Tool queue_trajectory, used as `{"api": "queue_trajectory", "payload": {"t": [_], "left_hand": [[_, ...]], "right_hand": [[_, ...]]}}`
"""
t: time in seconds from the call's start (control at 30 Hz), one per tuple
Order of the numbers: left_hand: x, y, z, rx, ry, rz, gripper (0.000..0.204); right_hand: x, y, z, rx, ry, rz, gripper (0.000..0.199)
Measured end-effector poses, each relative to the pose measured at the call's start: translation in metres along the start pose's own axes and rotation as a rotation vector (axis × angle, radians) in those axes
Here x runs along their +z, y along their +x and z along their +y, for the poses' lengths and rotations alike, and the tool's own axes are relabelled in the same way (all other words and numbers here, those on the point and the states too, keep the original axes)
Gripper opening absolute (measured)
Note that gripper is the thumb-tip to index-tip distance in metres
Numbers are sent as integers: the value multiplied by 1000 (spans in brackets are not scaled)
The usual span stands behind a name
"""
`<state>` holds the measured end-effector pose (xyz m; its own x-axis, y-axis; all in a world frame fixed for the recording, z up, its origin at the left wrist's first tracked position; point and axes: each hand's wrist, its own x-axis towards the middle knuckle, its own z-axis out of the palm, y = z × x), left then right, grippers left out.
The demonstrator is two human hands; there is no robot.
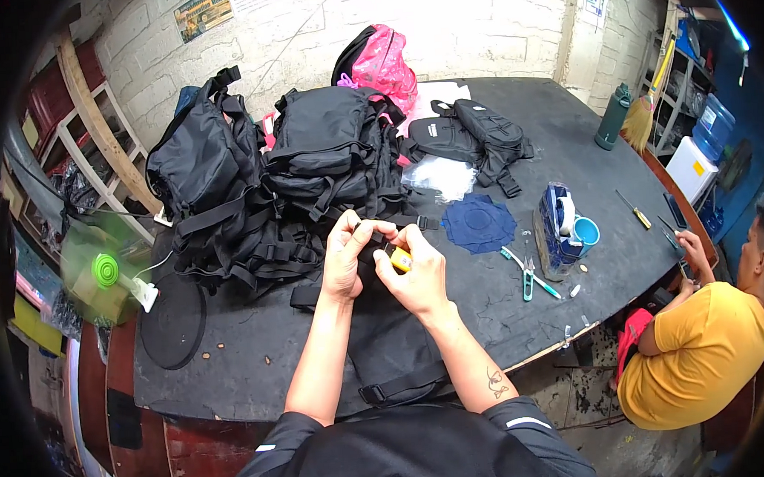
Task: Inspecting black pouches and trimming loose threads using snips and a lighter at a workshop bench.
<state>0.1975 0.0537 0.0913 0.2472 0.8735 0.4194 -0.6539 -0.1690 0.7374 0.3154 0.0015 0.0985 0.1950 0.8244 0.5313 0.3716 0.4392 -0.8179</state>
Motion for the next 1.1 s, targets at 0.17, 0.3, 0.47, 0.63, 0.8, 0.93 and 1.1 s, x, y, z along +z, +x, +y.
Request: {"api": "queue_trajectory", "payload": {"t": [0.17,0.3,0.47,0.63,0.8,0.93,1.1], "left_hand": [[1,0,-1,10,43,13,25],[4,1,0,-7,37,19,26],[4,2,1,-17,52,27,27],[6,2,-1,7,94,30,27],[9,8,-4,36,175,15,27],[5,42,4,106,216,95,24],[-12,102,19,300,456,51,26]], "right_hand": [[-2,2,-3,2,-59,1,23],[-2,2,-6,13,-98,4,24],[-1,1,-2,-28,-72,4,24],[-1,1,1,-59,-110,21,26],[-7,0,14,39,50,-9,26],[-36,-8,31,128,165,-88,25],[-87,-33,44,252,158,-452,32]]}}
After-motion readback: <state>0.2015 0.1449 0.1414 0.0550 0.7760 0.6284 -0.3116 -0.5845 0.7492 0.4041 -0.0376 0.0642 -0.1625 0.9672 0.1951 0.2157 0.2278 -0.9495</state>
